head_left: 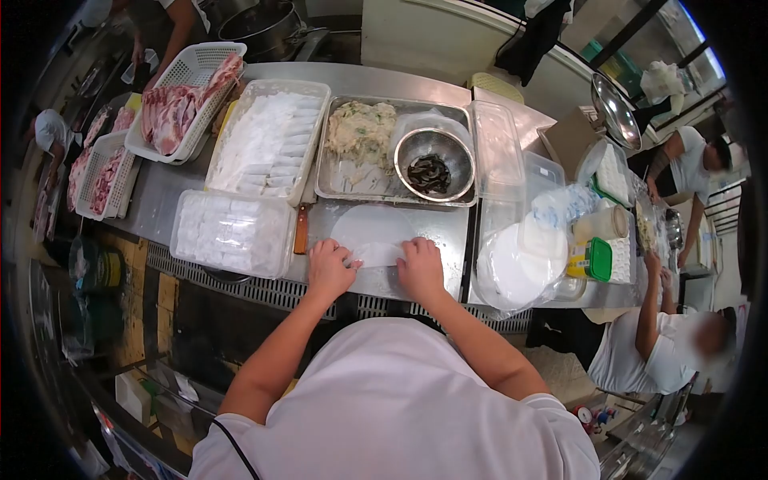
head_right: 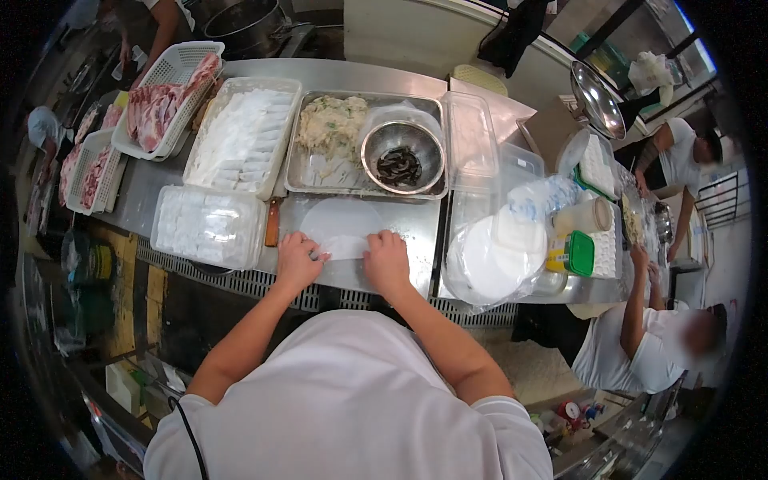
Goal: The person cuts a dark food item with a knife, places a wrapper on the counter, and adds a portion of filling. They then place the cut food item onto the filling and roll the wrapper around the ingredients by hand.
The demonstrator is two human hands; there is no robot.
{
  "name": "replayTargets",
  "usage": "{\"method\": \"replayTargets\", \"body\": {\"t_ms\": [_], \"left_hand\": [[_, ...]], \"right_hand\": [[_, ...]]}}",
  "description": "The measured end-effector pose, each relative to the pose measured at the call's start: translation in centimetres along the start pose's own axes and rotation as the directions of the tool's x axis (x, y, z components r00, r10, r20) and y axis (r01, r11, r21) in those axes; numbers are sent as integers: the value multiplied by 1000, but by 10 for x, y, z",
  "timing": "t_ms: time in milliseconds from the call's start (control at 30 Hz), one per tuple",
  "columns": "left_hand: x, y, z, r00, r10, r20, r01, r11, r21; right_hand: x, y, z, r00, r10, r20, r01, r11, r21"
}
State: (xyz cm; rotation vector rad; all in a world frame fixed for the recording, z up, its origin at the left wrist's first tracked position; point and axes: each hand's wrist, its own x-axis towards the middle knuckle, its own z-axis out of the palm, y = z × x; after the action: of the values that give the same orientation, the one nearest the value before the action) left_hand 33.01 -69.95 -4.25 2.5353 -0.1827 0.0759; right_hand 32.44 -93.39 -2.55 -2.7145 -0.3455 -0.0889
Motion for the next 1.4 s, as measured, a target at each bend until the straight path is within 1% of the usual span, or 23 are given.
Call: {"method": "replayTargets", "body": {"t_ms": [33, 133, 167, 300, 400, 433, 500, 533, 567, 667, 733, 800, 900, 967, 1000, 1100, 1200, 1300, 1400], "left_hand": [[0, 0, 0, 1000, -7, -2, 7, 1000, 2], [-3, -1, 1, 1000, -19, -24, 19, 1000, -2], [-5, -1, 2, 999, -15, -43, 15, 1000, -10], [-5, -1, -1, 994, -39, -97, 33, 997, -70], [-7, -9, 1, 996, -19, -86, 12, 997, -77], [-8, -11, 2, 997, 6, -77, -12, 997, -76], [-9, -17, 2, 997, 51, -58, -55, 996, -73], [-9, -19, 4, 993, 83, -80, -88, 994, -66], [-9, -20, 6, 988, 116, -100, -122, 991, -59], [-8, -21, 3, 976, 177, -131, -185, 981, -56], [-8, -23, 2, 969, 199, -147, -209, 976, -59], [-8, -27, 6, 963, 212, -169, -225, 972, -64], [-7, -26, 6, 955, 218, -200, -237, 968, -77], [-7, -28, 6, 955, 220, -199, -241, 966, -89], [-7, -29, 6, 955, 220, -198, -242, 965, -97], [-7, -31, 8, 951, 214, -222, -244, 963, -116], [-6, -32, 8, 944, 227, -241, -258, 960, -107], [-6, -33, 9, 945, 231, -232, -262, 959, -109], [-6, -34, 9, 942, 239, -234, -269, 957, -106]], "right_hand": [[-3, -3, 1, 993, -99, -62, 98, 995, -10], [-19, -21, -12, 957, -279, 78, 286, 952, -113], [-24, -20, -9, 958, -203, 201, 226, 969, -102], [-41, 10, -11, 973, -128, 193, 166, 966, -198], [-44, 24, -24, 975, -75, 209, 121, 969, -215], [-42, 24, -31, 985, -76, 154, 103, 979, -176], [-24, 17, -37, 992, 31, 121, -36, 999, 38], [-10, 10, -42, 989, 89, 116, -105, 983, 148], [7, 1, -46, 1000, 25, -5, -23, 986, 166], [81, -13, -42, 991, -107, -75, 125, 944, 306], [133, -28, -37, 990, -136, -39, 142, 927, 347], [181, -36, -23, 976, -215, -39, 216, 928, 305], [247, -47, -5, 972, -171, 162, 145, 977, 156], [275, -43, 22, 968, -161, 192, 151, 986, 70], [282, -43, 31, 966, -156, 207, 154, 988, 26], [282, -38, 50, 930, -224, 291, 288, 936, -200], [271, -32, 46, 829, -189, 527, 365, 896, -253], [263, -28, 23, 846, -146, 513, 160, 987, 16], [261, -18, 21, 928, -237, 288, 221, 971, 87]]}}
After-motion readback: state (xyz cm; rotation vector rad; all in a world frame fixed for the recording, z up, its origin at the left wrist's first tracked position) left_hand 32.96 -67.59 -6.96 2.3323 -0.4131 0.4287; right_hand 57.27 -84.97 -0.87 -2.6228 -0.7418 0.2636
